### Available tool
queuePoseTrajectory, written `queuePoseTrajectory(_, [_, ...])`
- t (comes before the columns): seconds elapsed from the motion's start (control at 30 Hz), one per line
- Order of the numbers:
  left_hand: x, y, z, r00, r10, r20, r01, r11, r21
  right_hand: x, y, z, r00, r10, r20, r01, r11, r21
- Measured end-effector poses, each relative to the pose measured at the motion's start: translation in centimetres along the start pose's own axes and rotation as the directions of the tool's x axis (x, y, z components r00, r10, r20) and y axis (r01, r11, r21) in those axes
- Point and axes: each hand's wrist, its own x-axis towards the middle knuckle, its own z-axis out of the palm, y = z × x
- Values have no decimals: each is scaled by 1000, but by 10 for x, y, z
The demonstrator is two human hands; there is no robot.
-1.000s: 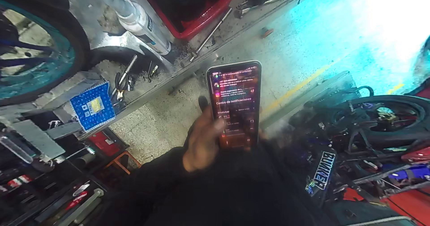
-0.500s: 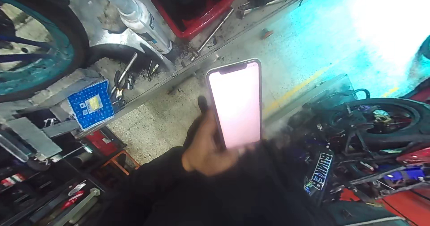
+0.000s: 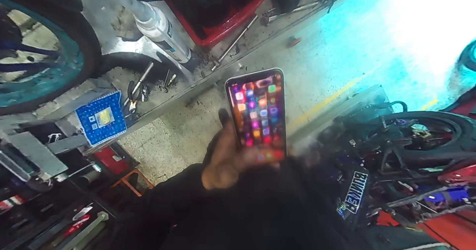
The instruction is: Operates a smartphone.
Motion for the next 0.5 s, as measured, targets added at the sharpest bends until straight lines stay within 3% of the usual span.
queuePoseTrajectory(0.1, [1, -4, 1, 999, 45, 29, -49, 988, 145, 25, 22, 4, 997, -72, -22, 73, 997, 35])
queuePoseTrajectory(0.2, [0, -5, 0, 998, 43, 44, -53, 965, 258, -32, -24, -2, 999, 33, 35, -32, 999, -12])
queuePoseTrajectory(0.3, [0, -6, -1, 998, 34, 51, -47, 959, 280, -11, -3, 2, 999, -52, -16, 52, 999, 1])
queuePoseTrajectory(0.5, [2, -7, 4, 999, 32, -7, -29, 969, 244, -26, -18, -7, 996, 71, 63, -68, 997, -34])
